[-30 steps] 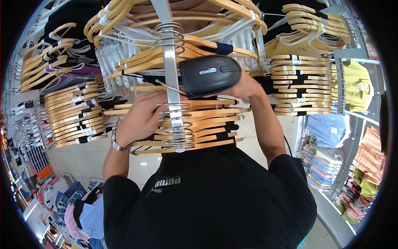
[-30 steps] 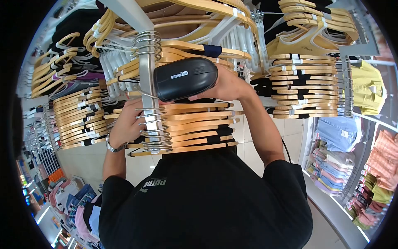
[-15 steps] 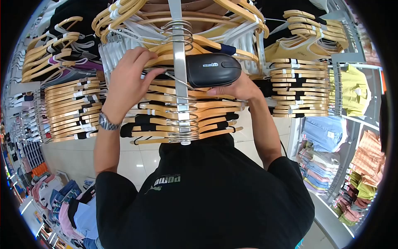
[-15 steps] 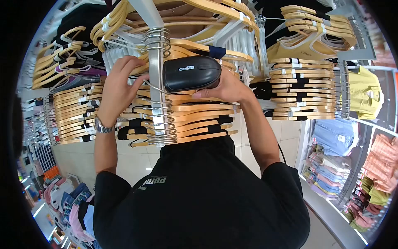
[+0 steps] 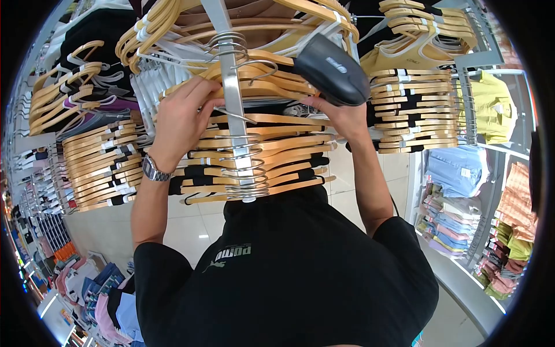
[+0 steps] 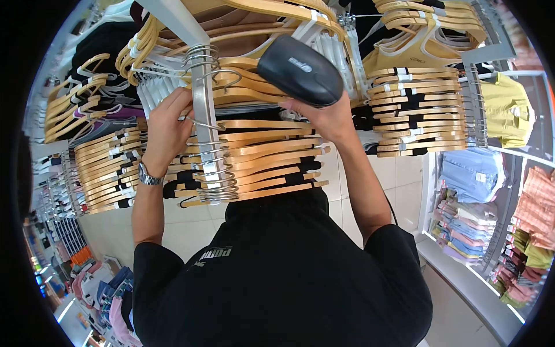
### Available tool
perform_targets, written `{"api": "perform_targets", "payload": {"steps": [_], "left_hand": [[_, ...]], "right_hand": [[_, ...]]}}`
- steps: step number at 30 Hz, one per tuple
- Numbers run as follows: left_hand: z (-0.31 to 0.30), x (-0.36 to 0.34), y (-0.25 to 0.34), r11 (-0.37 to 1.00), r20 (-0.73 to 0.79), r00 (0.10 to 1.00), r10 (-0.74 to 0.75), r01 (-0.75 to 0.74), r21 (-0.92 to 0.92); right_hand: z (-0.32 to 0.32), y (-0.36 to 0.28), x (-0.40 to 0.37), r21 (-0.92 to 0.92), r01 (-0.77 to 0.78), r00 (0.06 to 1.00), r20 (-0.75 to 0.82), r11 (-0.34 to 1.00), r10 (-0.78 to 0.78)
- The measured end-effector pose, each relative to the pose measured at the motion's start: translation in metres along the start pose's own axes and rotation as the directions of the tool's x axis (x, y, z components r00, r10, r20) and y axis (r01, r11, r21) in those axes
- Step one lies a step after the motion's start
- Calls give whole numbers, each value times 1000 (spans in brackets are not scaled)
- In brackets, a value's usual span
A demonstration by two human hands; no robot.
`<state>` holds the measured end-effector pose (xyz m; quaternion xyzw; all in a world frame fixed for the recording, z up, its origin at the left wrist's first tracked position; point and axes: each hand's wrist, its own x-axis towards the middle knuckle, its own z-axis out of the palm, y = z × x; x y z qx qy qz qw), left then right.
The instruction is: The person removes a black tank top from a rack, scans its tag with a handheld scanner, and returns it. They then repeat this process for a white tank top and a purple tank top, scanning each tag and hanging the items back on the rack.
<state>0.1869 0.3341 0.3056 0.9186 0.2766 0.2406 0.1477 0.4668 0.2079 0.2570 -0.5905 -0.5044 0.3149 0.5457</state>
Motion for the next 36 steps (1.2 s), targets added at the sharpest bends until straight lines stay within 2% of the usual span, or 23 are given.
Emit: {"api": "perform_targets", "payload": {"steps": [3, 7, 10, 14, 15, 18, 21, 24, 25, 27, 28, 29, 30, 31, 32, 33, 34, 36], "left_hand": [[3, 4, 0, 994, -24, 1000, -11, 9, -109], [1, 6, 5, 992, 2, 999, -49, 49, -116], [4, 5, 7, 989, 36, 998, -58, 62, -136], [7, 5, 16, 980, 29, 998, -58, 62, -189], [8, 5, 17, 977, 27, 997, -71, 75, -202], [11, 2, 17, 958, 41, 993, -112, 119, -260], [11, 0, 20, 931, 91, 975, -203, 221, -292], [4, 1, 16, 963, 32, 980, -198, 201, -180], [-5, -1, 25, 985, -86, 983, -162, 156, -71], [-27, -15, 51, 952, -346, 887, -305, 291, -93], [-31, -27, 70, 945, -532, 782, -324, 292, -146], [-28, -38, 103, 892, -716, 533, -451, 260, -369], [-29, -59, 121, 880, -660, 697, -278, -89, -466], [-27, -59, 146, 830, -585, 805, -101, -256, -496], [-25, -58, 170, 728, -480, 873, 81, -381, -570], [-7, -39, 189, 820, -367, 921, 134, -311, -480], [11, -28, 192, 888, -135, 954, 269, -300, -348], [54, 2, 199, 981, 139, 984, 115, -90, -169]], "right_hand": [[-6, -7, -2, -101, 4, 1000, 12, 995, -3], [-29, 7, -2, -260, 3, 997, 74, 966, 17], [-43, 8, -5, -213, -196, 964, 137, 957, 227], [-55, 15, -11, -242, -96, 965, 215, 965, 150], [-57, 12, -12, -228, -143, 957, 217, 963, 194], [-59, 16, -14, -212, -134, 967, 187, 968, 175], [-63, 13, -14, -259, -172, 955, 192, 951, 225], [-64, 10, -15, -285, -73, 976, 179, 956, 127], [-65, 11, -15, -267, -49, 981, 166, 963, 96], [-71, 12, -17, -234, -6, 991, 128, 972, 37], [-74, 13, -17, -248, -1, 992, 120, 969, 32], [-77, 13, -18, -262, 2, 993, 113, 965, 29], [-80, 14, -19, -276, 7, 994, 110, 961, 25], [-82, 13, -20, -270, 11, 993, 113, 963, 21], [-83, 14, -22, -259, 27, 994, 112, 965, 2], [-85, 15, -24, -246, 45, 993, 113, 968, -18], [-87, 15, -25, -231, 65, 992, 116, 971, -38], [-90, 17, -29, -253, 29, 994, 106, 967, -2]]}}
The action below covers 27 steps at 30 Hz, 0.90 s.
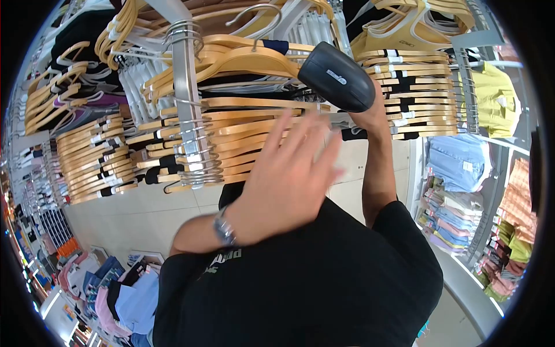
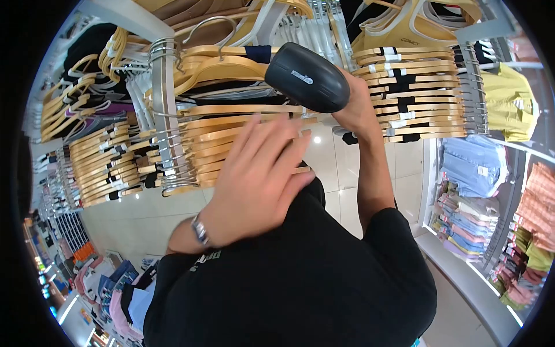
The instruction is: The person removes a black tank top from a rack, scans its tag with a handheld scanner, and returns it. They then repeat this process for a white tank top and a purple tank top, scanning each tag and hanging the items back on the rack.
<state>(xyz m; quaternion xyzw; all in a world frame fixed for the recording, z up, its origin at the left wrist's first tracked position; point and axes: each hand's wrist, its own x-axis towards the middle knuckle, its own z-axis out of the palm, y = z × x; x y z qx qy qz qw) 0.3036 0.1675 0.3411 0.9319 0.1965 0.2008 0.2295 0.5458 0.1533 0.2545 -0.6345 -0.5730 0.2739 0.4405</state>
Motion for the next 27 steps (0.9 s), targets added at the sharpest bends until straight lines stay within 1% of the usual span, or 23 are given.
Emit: {"api": "perform_targets", "payload": {"steps": [2, 3, 5, 9, 10, 11, 14, 15, 18, 19, 23, 25, 27], "left_hand": [[36, 12, -18, 967, -8, 992, -129, 127, 222], [53, 12, -27, 931, -8, 984, -180, 173, 321], [71, 5, -41, 861, 29, 971, -239, 198, 468], [71, -8, -34, 857, 189, 939, -286, 163, 488], [71, -10, -33, 860, 201, 936, -290, 162, 484], [71, -12, -32, 862, 214, 932, -294, 161, 481], [70, -17, -32, 864, 231, 927, -297, 158, 477], [70, -19, -32, 866, 233, 927, -294, 156, 475], [69, -22, -30, 864, 261, 918, -298, 143, 483], [68, -22, -30, 863, 274, 915, -297, 134, 487], [64, -27, -33, 872, 295, 922, -250, 82, 483], [63, -31, -33, 868, 301, 927, -224, 49, 495], [60, -32, -32, 861, 317, 924, -215, 26, 508]], "right_hand": [[-2, 6, -3, -39, -7, 1000, -16, 999, 6], [-2, 5, -5, 7, 11, 999, -38, 1000, -11], [-7, 4, -9, 4, 23, 999, -40, 1000, -23], [-22, 16, -26, 3, 33, 997, -63, 999, -33], [-25, 20, -29, -1, 37, 997, -60, 999, -37], [-26, 24, -32, 53, 79, 994, -75, 995, -75], [-31, 25, -48, 86, 81, 987, -144, 993, -68], [-35, 29, -54, 23, 61, 986, -155, 998, -57], [-40, 23, -76, 41, 37, 977, -211, 998, -28], [-45, 17, -81, -107, 128, 968, -202, 986, -148], [-49, 10, -108, -60, 166, 951, -256, 984, -176], [-46, -11, -118, -61, 163, 930, -324, 985, -174], [-42, -29, -125, -9, 139, 905, -406, 990, -131]]}}
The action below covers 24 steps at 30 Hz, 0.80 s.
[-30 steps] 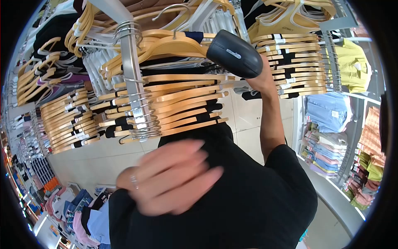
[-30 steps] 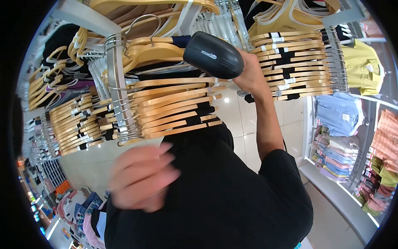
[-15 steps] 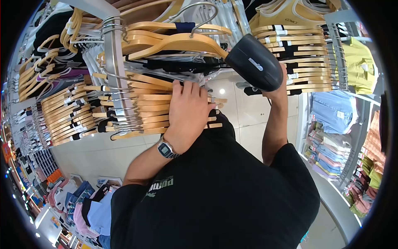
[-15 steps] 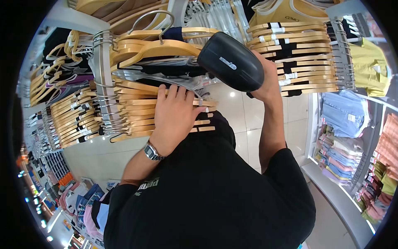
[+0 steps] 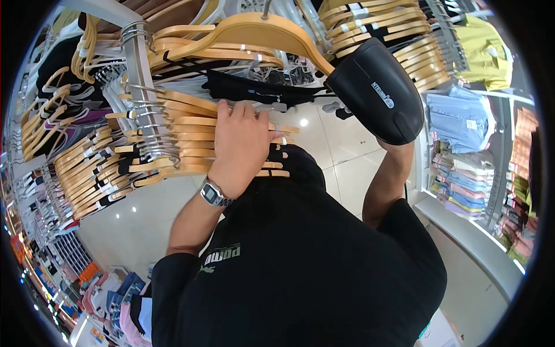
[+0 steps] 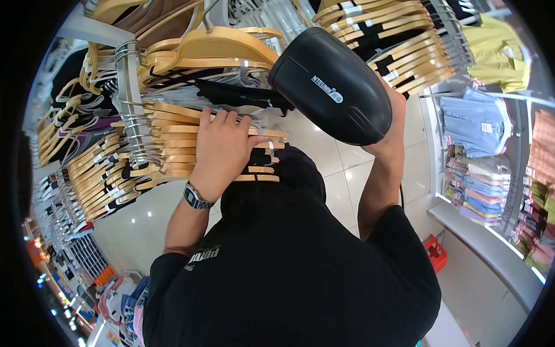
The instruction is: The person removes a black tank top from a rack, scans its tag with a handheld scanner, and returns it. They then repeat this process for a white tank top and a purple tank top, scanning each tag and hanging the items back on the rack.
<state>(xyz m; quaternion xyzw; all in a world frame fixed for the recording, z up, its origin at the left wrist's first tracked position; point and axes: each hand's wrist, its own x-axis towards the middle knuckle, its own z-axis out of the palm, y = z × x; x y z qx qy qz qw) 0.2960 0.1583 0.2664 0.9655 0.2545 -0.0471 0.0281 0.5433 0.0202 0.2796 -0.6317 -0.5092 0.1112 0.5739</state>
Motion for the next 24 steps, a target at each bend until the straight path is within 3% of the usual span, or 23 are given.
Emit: {"api": "perform_targets", "payload": {"steps": [2, 5, 9, 11, 14, 19, 24], "left_hand": [[-1, -1, -1, 1000, -11, 1000, 16, -15, 17], [3, -4, -3, 999, -19, 999, 41, -41, 26], [8, -5, -6, 997, -51, 997, 62, -60, 43], [10, -4, -6, 996, -74, 994, 75, -72, 43], [14, -3, -4, 995, -138, 987, 85, -77, 60], [18, -3, -2, 996, -163, 984, 72, -62, 70], [20, 0, 3, 998, -173, 985, 25, -16, 54]], "right_hand": [[-1, -14, -9, 21, -55, 996, -69, 998, 56], [-8, -39, -21, -277, 56, 997, -41, 959, -70], [-7, -50, -27, -459, 123, 990, -12, 880, -144], [-14, -36, -30, -384, 27, 1000, 20, 923, -21], [-15, -34, -18, -458, 204, 978, 56, 865, -201], [-2, -39, -13, -319, 238, 971, 100, 917, -217], [14, -19, -6, -210, 182, 983, 47, 961, -176]]}}
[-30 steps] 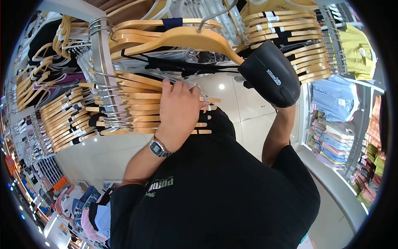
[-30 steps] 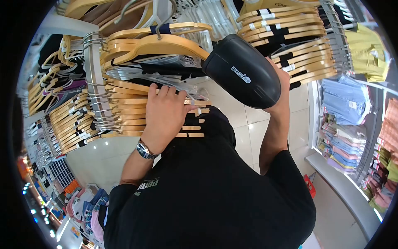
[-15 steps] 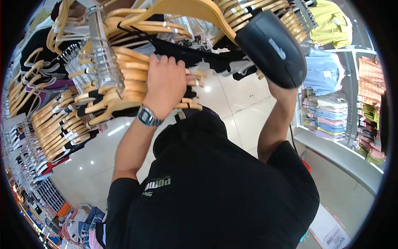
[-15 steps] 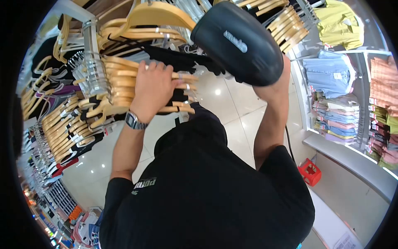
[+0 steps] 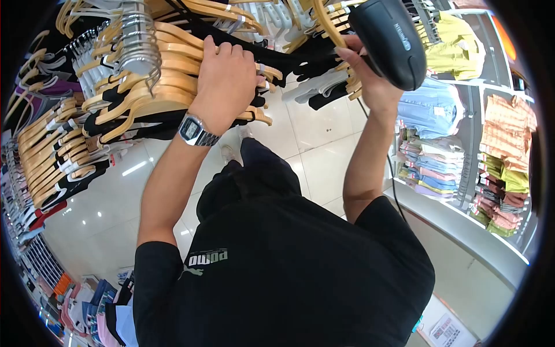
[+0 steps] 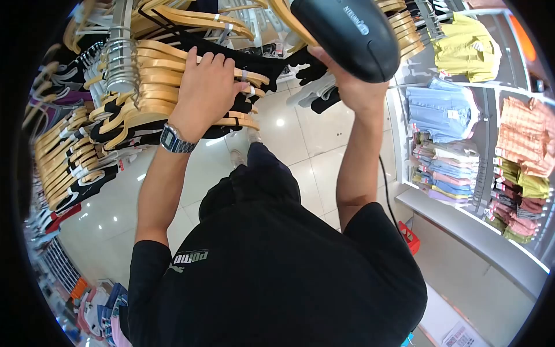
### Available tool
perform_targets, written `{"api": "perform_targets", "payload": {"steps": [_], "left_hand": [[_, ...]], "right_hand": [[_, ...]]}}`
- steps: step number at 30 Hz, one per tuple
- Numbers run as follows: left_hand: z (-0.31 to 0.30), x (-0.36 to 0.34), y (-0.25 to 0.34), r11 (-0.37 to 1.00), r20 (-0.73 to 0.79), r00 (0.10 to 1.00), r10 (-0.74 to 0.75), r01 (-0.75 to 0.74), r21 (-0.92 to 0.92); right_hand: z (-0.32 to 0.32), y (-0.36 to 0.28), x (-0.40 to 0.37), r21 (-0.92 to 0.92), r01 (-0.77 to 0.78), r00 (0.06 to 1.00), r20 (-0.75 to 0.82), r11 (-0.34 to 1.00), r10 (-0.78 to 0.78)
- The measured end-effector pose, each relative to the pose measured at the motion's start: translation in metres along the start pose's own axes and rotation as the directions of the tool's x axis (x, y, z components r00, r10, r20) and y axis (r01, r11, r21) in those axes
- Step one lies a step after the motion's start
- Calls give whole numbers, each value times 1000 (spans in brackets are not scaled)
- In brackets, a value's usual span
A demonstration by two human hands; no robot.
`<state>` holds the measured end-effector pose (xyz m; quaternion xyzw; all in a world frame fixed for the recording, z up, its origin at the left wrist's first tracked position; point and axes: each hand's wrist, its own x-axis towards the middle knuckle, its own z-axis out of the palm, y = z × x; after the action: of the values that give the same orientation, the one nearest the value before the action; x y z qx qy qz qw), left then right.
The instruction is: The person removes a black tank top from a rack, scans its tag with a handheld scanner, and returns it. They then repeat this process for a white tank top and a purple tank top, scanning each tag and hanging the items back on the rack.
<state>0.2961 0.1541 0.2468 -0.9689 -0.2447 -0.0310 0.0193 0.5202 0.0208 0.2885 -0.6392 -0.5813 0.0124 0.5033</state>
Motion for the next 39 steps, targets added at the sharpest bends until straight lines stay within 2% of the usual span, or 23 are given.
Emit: {"api": "perform_targets", "payload": {"steps": [2, 8, 10, 12, 13, 15, 18, 21, 24, 29, 32, 36, 39], "left_hand": [[1, 1, -1, 1000, -26, 1000, -4, 3, -31], [-4, 10, 1, 998, 42, 998, -37, 39, -51], [-5, 10, 3, 998, 31, 999, -41, 42, -42], [-5, 10, 3, 999, 16, 999, -40, 41, -29], [-8, 11, 4, 999, 35, 999, -41, 42, -29], [-12, 13, 4, 998, 74, 996, -48, 50, -32], [-11, 13, 5, 999, 60, 997, -41, 43, -25], [-9, 12, 6, 999, 22, 999, -33, 33, -39], [-3, 11, 3, 999, -6, 1000, -30, 29, -27], [-8, 11, 3, 999, 18, 999, -30, 31, -22], [-6, 10, 1, 1000, 21, 1000, -16, 16, -1], [-3, 9, 0, 1000, -23, 1000, 9, -8, 8], [2, 8, 0, 999, -90, 995, 41, -40, 13]], "right_hand": [[12, 7, -1, 10, -31, 999, -16, 999, 31], [62, 56, -40, 42, -264, 962, -61, 964, 266], [73, 55, -44, 99, -261, 965, -2, 960, 263], [82, 46, -36, 153, -231, 971, -28, 961, 238], [83, 36, -33, 251, -268, 950, -90, 930, 298], [90, 40, -34, 401, -220, 952, -111, 889, 285], [85, 42, -37, 322, -305, 946, -8, 896, 324], [69, 32, -45, 305, -208, 961, -113, 929, 252], [42, 27, -50, 353, -191, 963, -113, 916, 245], [0, 33, -89, 65, -183, 979, -76, 981, 188], [-16, 33, -117, -79, -87, 995, -54, 993, 83], [-16, 21, -145, -49, -228, 969, -106, 972, 222], [-8, 0, -145, -41, -255, 961, -121, 966, 249]]}}
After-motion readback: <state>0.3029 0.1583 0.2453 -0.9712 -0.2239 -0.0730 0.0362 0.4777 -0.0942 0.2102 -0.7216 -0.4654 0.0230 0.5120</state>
